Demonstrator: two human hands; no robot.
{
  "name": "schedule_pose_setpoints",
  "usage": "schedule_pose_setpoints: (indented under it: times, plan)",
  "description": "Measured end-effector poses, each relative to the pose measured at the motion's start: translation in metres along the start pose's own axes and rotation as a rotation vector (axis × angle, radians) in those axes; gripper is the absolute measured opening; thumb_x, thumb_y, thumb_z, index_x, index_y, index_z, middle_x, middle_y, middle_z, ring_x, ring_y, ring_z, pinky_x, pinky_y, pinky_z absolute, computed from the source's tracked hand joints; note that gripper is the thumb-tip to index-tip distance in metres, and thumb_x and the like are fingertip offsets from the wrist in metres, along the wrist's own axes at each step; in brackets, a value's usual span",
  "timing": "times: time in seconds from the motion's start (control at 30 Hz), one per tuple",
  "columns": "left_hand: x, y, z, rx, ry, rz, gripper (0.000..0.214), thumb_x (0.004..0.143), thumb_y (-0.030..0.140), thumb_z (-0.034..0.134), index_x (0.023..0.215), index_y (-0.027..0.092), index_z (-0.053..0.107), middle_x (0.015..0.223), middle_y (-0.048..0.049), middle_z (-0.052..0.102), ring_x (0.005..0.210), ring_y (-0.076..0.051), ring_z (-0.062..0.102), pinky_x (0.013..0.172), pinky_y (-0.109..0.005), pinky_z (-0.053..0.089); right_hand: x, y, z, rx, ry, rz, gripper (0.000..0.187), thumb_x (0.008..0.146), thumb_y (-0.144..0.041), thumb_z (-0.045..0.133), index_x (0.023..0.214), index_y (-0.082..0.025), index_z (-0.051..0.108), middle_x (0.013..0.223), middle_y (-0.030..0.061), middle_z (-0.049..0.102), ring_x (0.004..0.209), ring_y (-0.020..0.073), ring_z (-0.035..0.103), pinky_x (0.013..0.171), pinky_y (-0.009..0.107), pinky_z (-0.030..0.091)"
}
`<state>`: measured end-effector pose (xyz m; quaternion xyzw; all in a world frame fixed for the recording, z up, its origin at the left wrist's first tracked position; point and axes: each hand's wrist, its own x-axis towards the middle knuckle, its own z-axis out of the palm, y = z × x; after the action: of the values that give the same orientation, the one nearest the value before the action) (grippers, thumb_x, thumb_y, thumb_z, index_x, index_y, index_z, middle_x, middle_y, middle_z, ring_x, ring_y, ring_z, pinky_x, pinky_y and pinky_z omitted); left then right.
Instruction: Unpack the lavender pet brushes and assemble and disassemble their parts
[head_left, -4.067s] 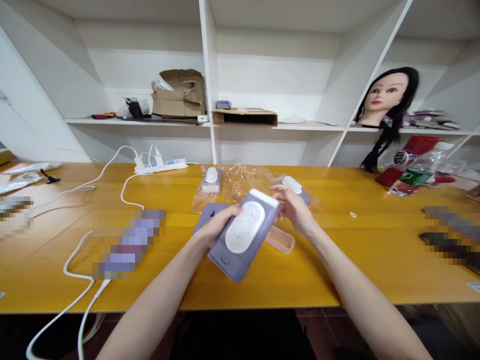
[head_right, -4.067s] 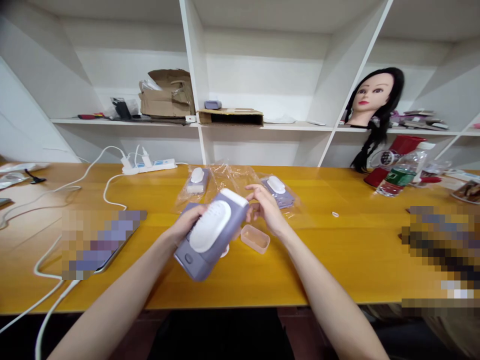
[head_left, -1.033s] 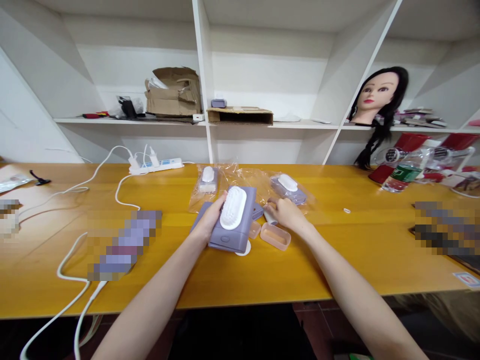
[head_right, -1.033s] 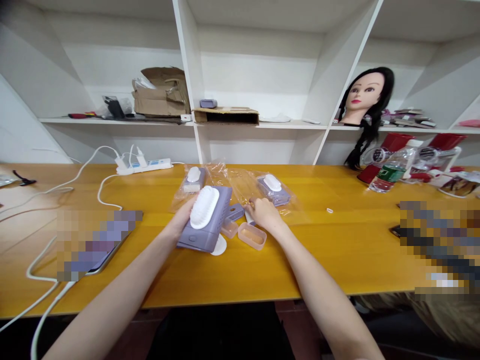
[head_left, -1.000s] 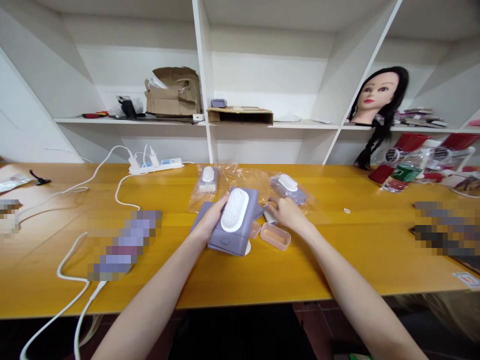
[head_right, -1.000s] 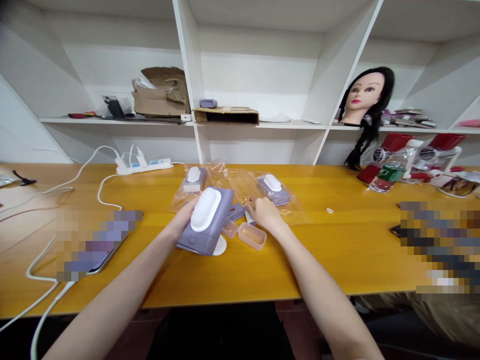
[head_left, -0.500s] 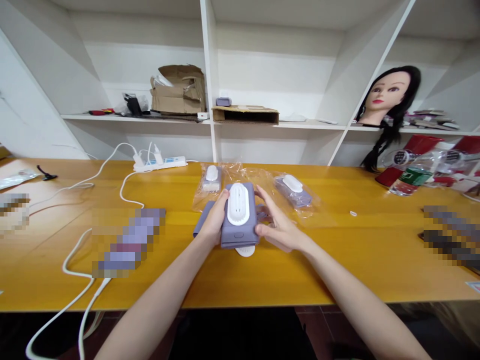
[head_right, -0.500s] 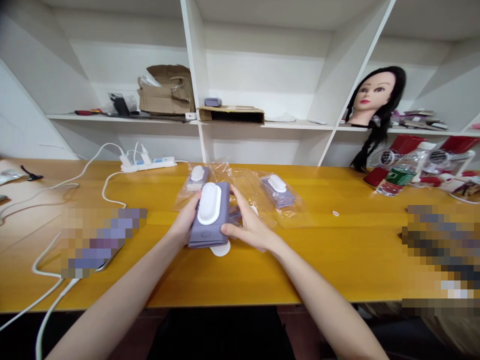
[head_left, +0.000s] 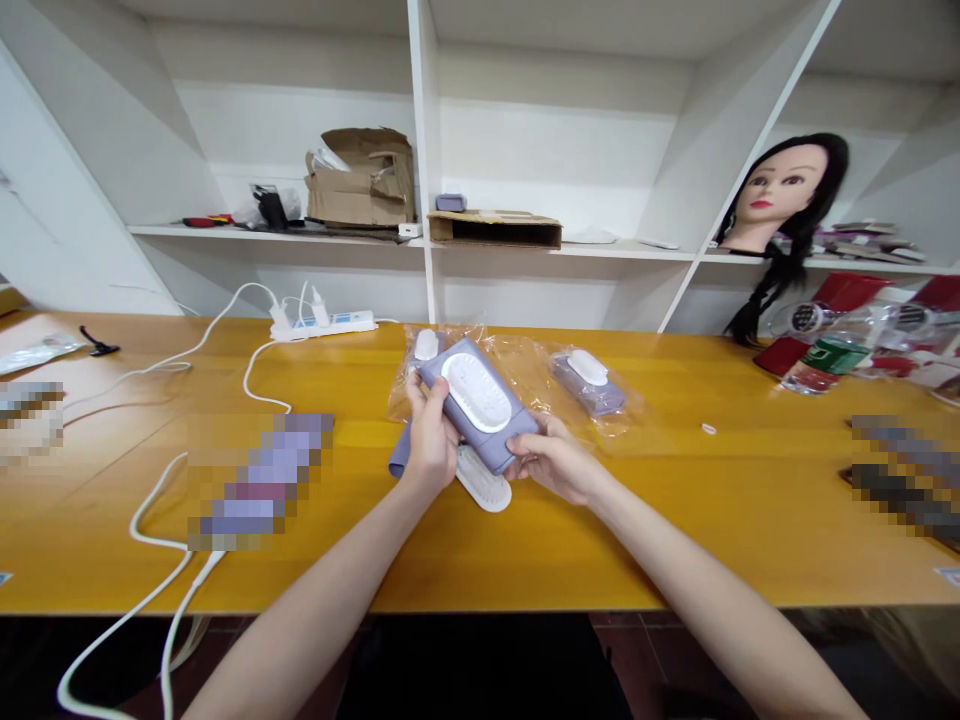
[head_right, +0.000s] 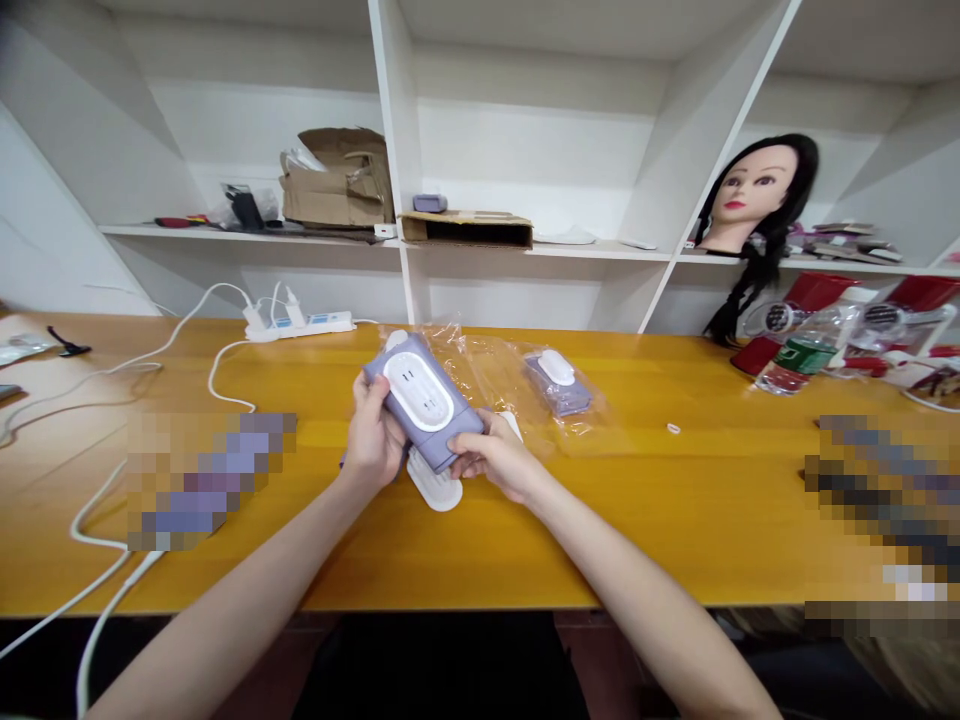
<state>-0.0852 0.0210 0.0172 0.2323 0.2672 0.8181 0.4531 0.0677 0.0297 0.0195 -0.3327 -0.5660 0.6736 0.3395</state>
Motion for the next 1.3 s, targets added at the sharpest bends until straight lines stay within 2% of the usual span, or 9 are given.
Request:
schedule_pose_setpoints:
  times: [0.27, 0.37, 0.53, 0.77, 0.93, 1.03, 1.13, 1.23, 1.3]
  plan:
    - [-0.012, 0.002, 0.001, 0.186, -0.115, 0.080, 0.046, 0.079, 0.047, 0.063, 0.119, 0.032, 0.047, 0.119, -0.0007, 0.064, 0.121, -0.017, 0.054, 0.095, -0.026, 0.046, -0.002, 0.001, -0.001, -0.148, -0.130, 0.053, 0.015, 0.061, -0.018, 0.069, 0.065, -0.015, 0.055, 0.052, -0.0021, 0.061, 0.031, 0.0052, 0.044, 0.031, 0.019, 0.026]
    - [-0.015, 0.002, 0.002, 0.237, -0.142, 0.095, 0.051, 0.080, 0.050, 0.060, 0.125, 0.032, 0.046, 0.120, -0.0021, 0.064, 0.122, -0.019, 0.054, 0.095, -0.027, 0.047, -0.002, 0.004, 0.003, -0.169, -0.127, 0.075, 0.012, 0.061, -0.016, 0.068, 0.065, -0.014, 0.056, 0.049, -0.0031, 0.058, 0.031, 0.0039, 0.039, 0.030, 0.018, 0.024]
    - [-0.017, 0.000, 0.002, 0.228, -0.097, 0.167, 0.051, 0.084, 0.045, 0.056, 0.131, 0.030, 0.043, 0.139, -0.0044, 0.052, 0.129, -0.020, 0.049, 0.103, -0.029, 0.042, -0.002, 0.004, 0.008, -0.135, -0.086, 0.079, 0.030, 0.058, -0.021, 0.077, 0.081, -0.014, 0.059, 0.049, -0.0057, 0.057, 0.031, 0.0038, 0.037, 0.030, 0.018, 0.025]
    - [-0.020, -0.001, 0.000, 0.252, -0.031, 0.222, 0.049, 0.087, 0.044, 0.052, 0.133, 0.029, 0.044, 0.144, -0.0042, 0.048, 0.132, -0.020, 0.045, 0.106, -0.030, 0.039, -0.004, 0.003, 0.014, -0.069, -0.029, 0.108, 0.036, 0.050, -0.019, 0.083, 0.077, -0.015, 0.059, 0.050, -0.0071, 0.054, 0.038, 0.0041, 0.037, 0.034, 0.019, 0.023]
    - [-0.025, 0.006, 0.006, 0.227, -0.058, 0.278, 0.046, 0.089, 0.042, 0.049, 0.134, 0.031, 0.045, 0.141, -0.0035, 0.051, 0.128, -0.020, 0.049, 0.104, -0.029, 0.041, -0.005, 0.006, 0.018, 0.006, 0.012, 0.048, 0.032, 0.049, -0.014, 0.080, 0.077, -0.016, 0.064, 0.063, -0.0042, 0.062, 0.056, 0.0090, 0.053, 0.053, 0.022, 0.041]
    - [-0.027, 0.009, 0.010, 0.219, -0.094, 0.291, 0.047, 0.089, 0.040, 0.049, 0.135, 0.033, 0.043, 0.139, -0.0028, 0.052, 0.129, -0.020, 0.049, 0.106, -0.030, 0.039, -0.006, 0.006, 0.020, 0.112, 0.039, 0.035, 0.035, 0.046, -0.013, 0.078, 0.078, -0.017, 0.065, 0.069, -0.0037, 0.065, 0.063, 0.0120, 0.057, 0.062, 0.025, 0.045]
    - [-0.029, 0.004, 0.009, 0.196, -0.170, 0.237, 0.047, 0.088, 0.046, 0.048, 0.133, 0.033, 0.046, 0.138, -0.0026, 0.053, 0.131, -0.021, 0.046, 0.106, -0.031, 0.039, -0.007, 0.003, 0.021, 0.151, 0.091, -0.009, 0.033, 0.045, -0.015, 0.079, 0.073, -0.018, 0.063, 0.061, -0.0055, 0.060, 0.056, 0.0100, 0.051, 0.056, 0.024, 0.041]
    - [-0.033, -0.006, 0.005, 0.221, -0.301, 0.030, 0.052, 0.083, 0.052, 0.053, 0.130, 0.029, 0.051, 0.133, -0.0049, 0.058, 0.129, -0.025, 0.048, 0.102, -0.034, 0.043, -0.006, -0.003, 0.017, 0.146, 0.150, -0.092, 0.027, 0.047, -0.019, 0.079, 0.066, -0.017, 0.060, 0.054, -0.0057, 0.054, 0.049, 0.0078, 0.042, 0.047, 0.023, 0.030]
    - [-0.035, -0.012, 0.002, 0.254, -0.387, -0.093, 0.056, 0.078, 0.045, 0.062, 0.130, 0.028, 0.050, 0.131, -0.0058, 0.059, 0.128, -0.026, 0.049, 0.102, -0.035, 0.044, -0.005, -0.005, 0.013, 0.160, 0.197, -0.115, 0.023, 0.049, -0.020, 0.078, 0.062, -0.017, 0.058, 0.050, -0.0063, 0.050, 0.046, 0.0068, 0.037, 0.045, 0.022, 0.026]
